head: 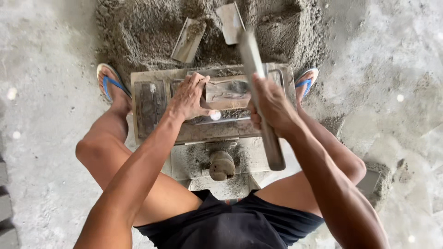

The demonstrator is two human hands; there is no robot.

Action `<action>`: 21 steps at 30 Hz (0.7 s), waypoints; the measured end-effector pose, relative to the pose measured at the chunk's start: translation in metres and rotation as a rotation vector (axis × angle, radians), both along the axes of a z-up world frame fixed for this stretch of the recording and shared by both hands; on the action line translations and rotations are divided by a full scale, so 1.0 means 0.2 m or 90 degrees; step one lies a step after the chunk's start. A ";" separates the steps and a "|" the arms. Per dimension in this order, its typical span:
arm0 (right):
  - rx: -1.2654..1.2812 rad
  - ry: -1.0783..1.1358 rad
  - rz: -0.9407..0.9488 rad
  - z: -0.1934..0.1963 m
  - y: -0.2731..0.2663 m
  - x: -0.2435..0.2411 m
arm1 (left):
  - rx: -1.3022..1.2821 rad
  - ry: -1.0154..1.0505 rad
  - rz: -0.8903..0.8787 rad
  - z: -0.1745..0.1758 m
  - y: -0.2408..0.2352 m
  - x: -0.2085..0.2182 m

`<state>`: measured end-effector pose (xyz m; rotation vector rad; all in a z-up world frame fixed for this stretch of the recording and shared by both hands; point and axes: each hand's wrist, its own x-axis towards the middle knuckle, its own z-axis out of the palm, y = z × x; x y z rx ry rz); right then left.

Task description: The person scoops wet concrete into a metal mold, levels the surface with a straight edge, and compacts it with a roller. They then flip the mold to release the formed brick and stack it with others. The process is repeated multiple times.

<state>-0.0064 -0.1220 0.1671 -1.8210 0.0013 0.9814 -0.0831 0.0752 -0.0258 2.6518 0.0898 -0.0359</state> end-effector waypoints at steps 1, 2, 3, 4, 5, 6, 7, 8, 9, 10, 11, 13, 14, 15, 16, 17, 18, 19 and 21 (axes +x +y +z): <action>0.005 -0.004 -0.001 0.11 0.01 0.01 | 0.005 -0.004 -0.001 -0.02 0.02 0.02; 0.012 -0.184 0.052 0.22 0.01 0.01 | -0.002 0.009 -0.009 -0.04 0.02 0.02; 0.018 -0.363 0.105 0.33 0.02 0.01 | -0.008 0.021 -0.017 -0.06 0.02 0.02; 0.017 -0.359 0.103 0.31 0.01 0.00 | -0.009 0.026 -0.019 -0.05 0.02 0.01; 0.090 -0.525 0.103 0.28 0.00 -0.01 | -0.003 0.031 -0.015 -0.04 0.02 0.00; 0.165 -0.696 0.102 0.26 -0.01 -0.02 | 0.004 0.030 -0.010 -0.02 0.02 0.02; 0.164 -0.698 0.102 0.08 0.00 -0.05 | 0.004 0.029 -0.011 0.00 0.02 0.02; 0.017 -0.630 0.072 -0.10 0.00 -0.09 | -0.047 -0.002 -0.016 0.01 0.01 0.01; -0.127 -0.557 0.042 -0.28 0.01 -0.14 | -0.097 -0.032 -0.020 0.03 0.01 -0.01; -0.133 -0.549 0.045 -0.34 -0.02 -0.13 | -0.103 -0.024 -0.021 0.06 -0.02 -0.04; -0.111 -0.261 0.040 -0.38 -0.04 -0.13 | -0.026 -0.022 -0.034 0.09 -0.04 -0.06; -0.065 -0.008 0.035 -0.28 0.01 -0.01 | 0.075 -0.052 -0.040 0.09 0.02 0.02; -0.085 -0.013 0.055 -0.14 0.01 0.00 | 0.028 -0.032 -0.034 0.04 0.02 0.00; -0.105 -0.017 0.076 0.00 0.02 0.01 | -0.018 -0.011 -0.027 -0.02 0.02 0.00; -0.104 -0.018 0.078 0.08 0.02 0.01 | -0.017 -0.011 -0.025 -0.01 0.02 0.00; -0.044 -0.219 0.106 0.15 0.02 0.01 | -0.020 -0.010 -0.018 0.00 0.02 0.02; 0.016 -0.411 0.134 0.22 0.02 -0.01 | -0.027 0.001 -0.011 0.00 0.00 -0.01; 0.015 -0.402 0.136 0.06 -0.04 0.03 | -0.030 0.010 -0.009 -0.01 0.00 -0.03; -0.096 -1.384 0.207 -0.24 -0.14 0.13 | -0.007 0.026 -0.013 -0.01 0.01 0.01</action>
